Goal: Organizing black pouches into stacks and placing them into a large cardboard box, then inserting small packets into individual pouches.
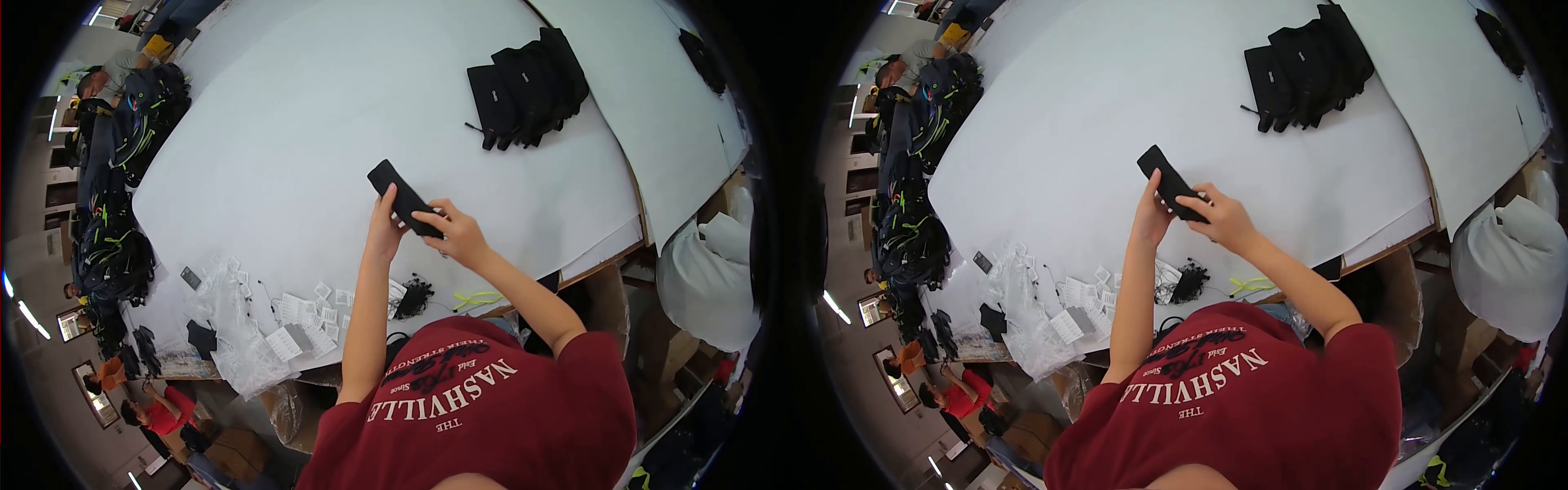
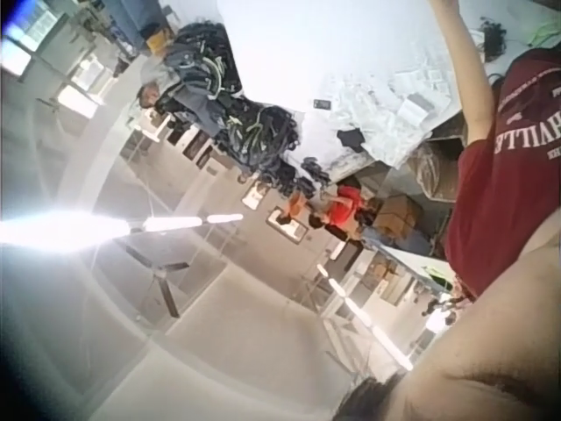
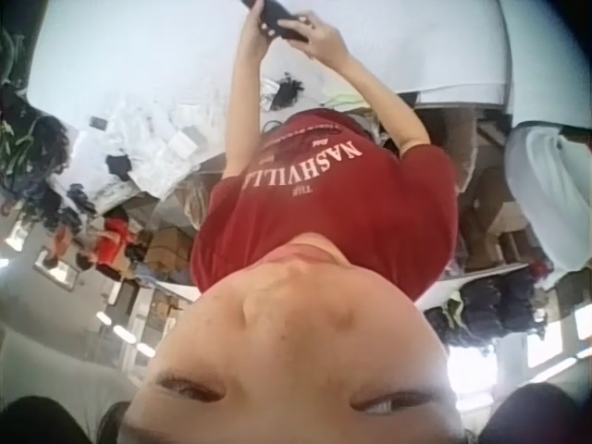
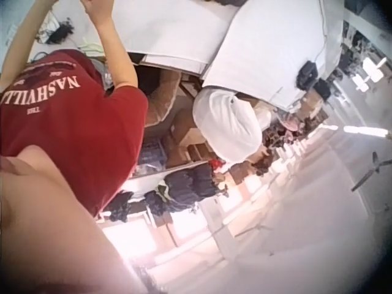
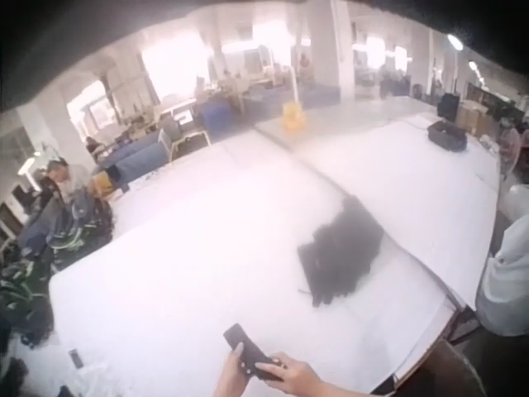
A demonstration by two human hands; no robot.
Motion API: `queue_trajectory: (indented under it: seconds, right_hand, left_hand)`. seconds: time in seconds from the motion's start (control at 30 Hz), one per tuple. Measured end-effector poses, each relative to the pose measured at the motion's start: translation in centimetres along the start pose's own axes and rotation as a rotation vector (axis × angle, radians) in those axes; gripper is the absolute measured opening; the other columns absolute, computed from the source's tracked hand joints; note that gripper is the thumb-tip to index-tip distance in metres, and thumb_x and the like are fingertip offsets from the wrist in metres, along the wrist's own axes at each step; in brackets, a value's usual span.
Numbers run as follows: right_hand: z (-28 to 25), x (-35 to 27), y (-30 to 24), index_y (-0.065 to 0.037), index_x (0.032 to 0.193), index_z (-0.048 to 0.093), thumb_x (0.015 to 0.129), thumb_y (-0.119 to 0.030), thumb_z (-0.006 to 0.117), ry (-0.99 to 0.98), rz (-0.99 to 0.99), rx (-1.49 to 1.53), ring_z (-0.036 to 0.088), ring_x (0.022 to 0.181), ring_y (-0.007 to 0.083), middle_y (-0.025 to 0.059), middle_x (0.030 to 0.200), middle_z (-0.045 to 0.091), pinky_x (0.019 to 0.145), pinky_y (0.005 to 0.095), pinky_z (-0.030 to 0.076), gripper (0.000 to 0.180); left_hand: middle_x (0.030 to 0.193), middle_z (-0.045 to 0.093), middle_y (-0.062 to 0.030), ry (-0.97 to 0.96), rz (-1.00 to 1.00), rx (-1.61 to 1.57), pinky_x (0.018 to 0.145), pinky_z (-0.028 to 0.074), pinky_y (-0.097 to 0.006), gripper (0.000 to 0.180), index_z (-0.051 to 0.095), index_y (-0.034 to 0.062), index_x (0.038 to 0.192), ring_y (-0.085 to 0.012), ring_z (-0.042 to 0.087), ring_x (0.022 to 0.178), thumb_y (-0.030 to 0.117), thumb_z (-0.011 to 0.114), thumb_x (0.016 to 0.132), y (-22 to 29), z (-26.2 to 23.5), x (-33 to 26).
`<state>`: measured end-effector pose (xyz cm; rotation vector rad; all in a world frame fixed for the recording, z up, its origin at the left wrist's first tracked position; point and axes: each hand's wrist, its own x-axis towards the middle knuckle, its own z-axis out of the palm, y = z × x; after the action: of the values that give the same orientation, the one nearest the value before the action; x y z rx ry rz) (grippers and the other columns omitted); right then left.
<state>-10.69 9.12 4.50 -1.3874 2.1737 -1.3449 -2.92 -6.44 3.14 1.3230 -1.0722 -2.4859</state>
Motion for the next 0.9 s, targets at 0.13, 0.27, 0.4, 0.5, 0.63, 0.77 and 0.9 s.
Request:
queue_trajectory:
  seconds: [0.13, 0.27, 0.4, 0.5, 0.63, 0.77, 0.9]
  right_hand:
    - [0.2, 2.4, 0.3, -0.017, 0.115, 0.062, 0.075, -0.028, 0.074, -0.153, -0.009, 0.020, 0.059, 0.093, 0.0247, 0.0066, 0.117, 0.054, 0.081, 0.0347, 0.049, 0.043]
    - [-8.1, 9.5, 7.8, -0.016, 0.114, 0.061, 0.076, -0.019, 0.069, 0.412, 0.133, -0.379, 0.045, 0.116, 0.0301, 0.0109, 0.120, 0.051, 0.099, 0.0422, 0.034, 0.039]
    - [-14.6, 12.1, 16.2, -0.027, 0.137, 0.040, 0.066, -0.021, 0.075, 0.405, 0.372, -1.079, 0.037, 0.124, 0.0328, 0.0146, 0.137, 0.037, 0.098, 0.0457, 0.034, 0.079]
    - [-15.0, 12.7, 17.8, -0.026, 0.140, 0.037, 0.059, -0.023, 0.080, 0.095, 0.534, -1.153, 0.039, 0.122, 0.0334, 0.0157, 0.144, 0.030, 0.093, 0.0452, 0.040, 0.091]
    - [-15.6, 13.2, 16.8, -0.026, 0.140, 0.036, 0.061, -0.025, 0.079, 0.042, 0.544, -1.160, 0.042, 0.119, 0.0335, 0.0157, 0.142, 0.033, 0.090, 0.0445, 0.042, 0.090]
    - [-16.2, 13.1, 15.8, -0.019, 0.138, 0.041, 0.066, -0.029, 0.077, 0.256, 0.609, -0.915, 0.047, 0.113, 0.0356, 0.0165, 0.142, 0.032, 0.091, 0.0433, 0.043, 0.082]
    - [-12.1, 10.9, 12.6, -0.010, 0.136, 0.044, 0.078, -0.020, 0.065, 0.430, 0.393, -0.165, 0.048, 0.114, 0.0285, 0.0144, 0.137, 0.041, 0.095, 0.0370, 0.042, 0.063]
  left_hand:
    - [0.112, 0.054, -0.0111, 0.067, 0.142, 0.201, 0.090, 0.043, -0.036, 0.064, 0.040, 0.0006, 0.127, -0.0211, 0.052, 0.107, 0.032, 0.071, 0.081, -1.2, -1.7, 1.0]
    - [0.125, 0.048, -0.0171, 0.296, 0.304, 0.455, 0.097, 0.039, -0.036, 0.076, 0.032, -0.0019, 0.136, -0.0246, 0.049, 0.115, 0.035, 0.070, 0.082, -1.4, -3.2, 1.9]
    - [0.139, 0.038, -0.0219, 0.305, 0.475, 0.567, 0.105, 0.031, -0.039, 0.084, 0.021, -0.0025, 0.143, -0.0318, 0.040, 0.125, 0.042, 0.063, 0.086, -2.3, -4.1, 3.5]
    - [0.148, 0.024, -0.0222, 0.437, 0.568, 0.728, 0.110, 0.018, -0.044, 0.076, 0.020, 0.0013, 0.145, -0.0352, 0.021, 0.136, 0.039, 0.056, 0.090, -2.7, -4.0, 2.6]
    - [0.154, 0.014, -0.0125, 0.429, 0.888, 1.160, 0.111, 0.014, -0.046, 0.056, 0.019, 0.0056, 0.147, -0.0354, 0.016, 0.139, 0.018, 0.040, 0.097, -1.5, -3.4, 2.4]
    - [0.154, 0.012, -0.0121, 0.280, 0.780, 1.232, 0.113, 0.008, -0.048, 0.054, 0.017, 0.0058, 0.147, -0.0325, 0.009, 0.142, 0.022, 0.032, 0.098, -0.9, -3.1, 2.8]
    - [0.154, 0.012, -0.0124, 0.304, 0.762, 1.301, 0.113, 0.009, -0.049, 0.057, 0.016, 0.0054, 0.147, -0.0313, 0.009, 0.142, 0.030, 0.034, 0.099, -0.9, -3.3, 2.8]
